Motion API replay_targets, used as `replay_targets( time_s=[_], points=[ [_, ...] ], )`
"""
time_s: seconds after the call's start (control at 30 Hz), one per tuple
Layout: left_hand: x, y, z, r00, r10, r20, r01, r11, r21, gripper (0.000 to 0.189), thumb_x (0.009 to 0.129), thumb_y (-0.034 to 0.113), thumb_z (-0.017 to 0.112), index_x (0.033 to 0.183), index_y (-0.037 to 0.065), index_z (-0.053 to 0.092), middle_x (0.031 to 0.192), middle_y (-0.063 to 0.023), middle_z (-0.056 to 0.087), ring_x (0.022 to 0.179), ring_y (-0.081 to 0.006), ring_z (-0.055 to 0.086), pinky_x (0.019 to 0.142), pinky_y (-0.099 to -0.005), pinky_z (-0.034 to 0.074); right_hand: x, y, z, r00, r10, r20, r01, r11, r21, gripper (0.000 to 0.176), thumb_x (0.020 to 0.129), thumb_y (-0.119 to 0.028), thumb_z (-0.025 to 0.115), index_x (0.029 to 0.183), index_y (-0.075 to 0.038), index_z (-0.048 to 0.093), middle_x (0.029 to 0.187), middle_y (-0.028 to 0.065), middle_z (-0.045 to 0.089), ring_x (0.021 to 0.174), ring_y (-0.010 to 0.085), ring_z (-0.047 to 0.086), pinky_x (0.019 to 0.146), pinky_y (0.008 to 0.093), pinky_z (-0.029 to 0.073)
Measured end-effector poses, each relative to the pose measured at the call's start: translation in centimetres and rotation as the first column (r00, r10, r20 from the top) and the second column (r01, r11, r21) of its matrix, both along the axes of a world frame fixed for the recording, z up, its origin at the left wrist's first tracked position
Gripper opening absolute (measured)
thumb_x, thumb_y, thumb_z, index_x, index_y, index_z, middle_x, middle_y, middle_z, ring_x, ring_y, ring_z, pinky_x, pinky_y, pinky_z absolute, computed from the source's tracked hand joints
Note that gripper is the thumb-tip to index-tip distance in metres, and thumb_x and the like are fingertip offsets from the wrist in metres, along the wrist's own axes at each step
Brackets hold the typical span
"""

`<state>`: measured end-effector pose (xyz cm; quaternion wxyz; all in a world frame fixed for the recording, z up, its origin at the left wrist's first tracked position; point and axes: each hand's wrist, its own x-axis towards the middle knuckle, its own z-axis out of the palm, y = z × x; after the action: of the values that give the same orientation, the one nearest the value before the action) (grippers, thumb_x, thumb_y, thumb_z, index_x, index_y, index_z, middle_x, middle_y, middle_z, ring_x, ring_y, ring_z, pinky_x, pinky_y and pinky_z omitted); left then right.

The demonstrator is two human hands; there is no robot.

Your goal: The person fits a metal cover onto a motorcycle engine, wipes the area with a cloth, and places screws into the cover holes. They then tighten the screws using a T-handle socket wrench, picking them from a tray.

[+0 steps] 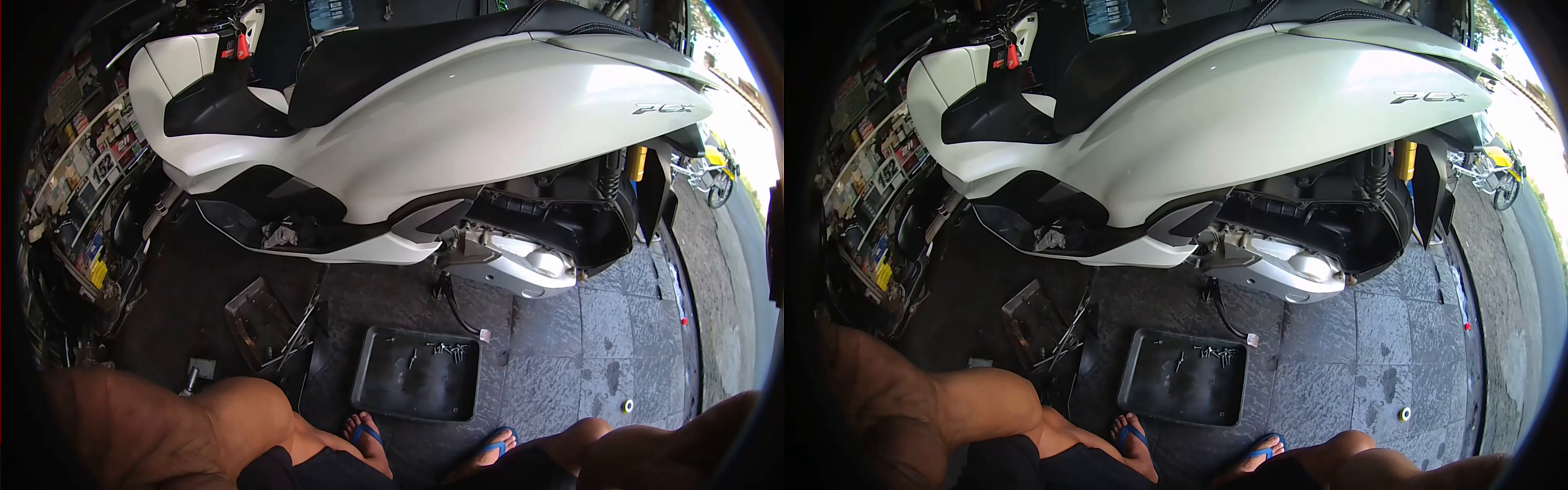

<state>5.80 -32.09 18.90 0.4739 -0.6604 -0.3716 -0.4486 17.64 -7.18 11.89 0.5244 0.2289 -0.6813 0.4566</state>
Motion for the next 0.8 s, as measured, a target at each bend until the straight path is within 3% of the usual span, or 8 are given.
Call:
replay_targets(
  time_s=[0.3,0.53,0.63,0.67,0.7,0.8],
  points=[
    [0.3,-0.4,0.3,0.999,0.016,0.043,-0.015,1.0,-0.02,0.022,0.09,0.025,0.061,0.095,0.004,0.061,0.083,-0.0073,0.059,0.064,-0.016,0.05,0.059,-0.0291,0.043,2.2,-0.1,2.1,1.0,0.025,-0.018,-0.024,0.999,0.034,0.03,0.096,-0.032,0.051,0.107,-0.005,0.058,0.082,0.0093,0.055,0.078,0.0194,0.058,0.068,0.0341,0.052],
    [-0.5,-1.6,1.1,0.994,-0.007,0.111,0.011,0.999,-0.033,0.024,0.09,0.027,0.061,0.096,0.004,0.061,0.084,-0.0073,0.059,0.064,-0.0165,0.049,0.059,-0.0297,0.043,4.7,1.6,7.7,0.993,0.088,-0.073,-0.077,0.988,0.134,0.03,0.096,-0.032,0.051,0.108,-0.005,0.058,0.081,0.009,0.054,0.078,0.0189,0.057,0.068,0.0339,0.051],
    [-0.4,-2.6,1.5,0.982,0.016,0.186,-0.006,0.998,-0.057,0.025,0.09,0.028,0.061,0.096,0.005,0.061,0.084,-0.0073,0.059,0.064,-0.0167,0.049,0.059,-0.03,0.043,3.0,5.3,10.0,0.984,0.177,0.03,-0.18,0.97,0.164,0.03,0.096,-0.032,0.051,0.108,-0.006,0.058,0.081,0.0089,0.054,0.078,0.0187,0.057,0.068,0.0337,0.051],
    [0.0,-2.8,1.6,0.976,0.034,0.214,-0.019,0.997,-0.072,0.025,0.09,0.029,0.061,0.096,0.005,0.061,0.084,-0.0073,0.059,0.064,-0.0168,0.049,0.059,-0.0301,0.043,-0.8,4.1,9.5,0.995,0.083,-0.055,-0.084,0.996,-0.028,0.03,0.095,-0.033,0.053,0.108,-0.007,0.059,0.081,0.0084,0.054,0.078,0.0181,0.057,0.068,0.033,0.051],
    [0.5,-3.0,1.7,0.971,0.056,0.234,-0.037,0.996,-0.084,0.025,0.09,0.029,0.061,0.097,0.005,0.061,0.084,-0.0073,0.059,0.064,-0.0169,0.049,0.059,-0.0302,0.043,-2.8,5.2,9.0,0.994,0.089,-0.071,-0.095,0.991,-0.093,0.033,0.096,-0.029,0.051,0.112,-0.001,0.057,0.087,0.0104,0.056,0.082,0.0184,0.057,0.073,0.0324,0.05],
    [2.5,-2.9,1.8,0.943,0.132,0.307,-0.094,0.987,-0.133,0.026,0.09,0.03,0.062,0.097,0.005,0.061,0.084,-0.0073,0.059,0.063,-0.0171,0.049,0.06,-0.0304,0.043,-10.1,9.8,5.4,0.892,0.452,0.024,-0.435,0.871,-0.226,0.042,0.098,-0.017,0.046,0.124,0.015,0.051,0.105,0.0164,0.062,0.093,0.019,0.059,0.087,0.0306,0.046]
  ],
)
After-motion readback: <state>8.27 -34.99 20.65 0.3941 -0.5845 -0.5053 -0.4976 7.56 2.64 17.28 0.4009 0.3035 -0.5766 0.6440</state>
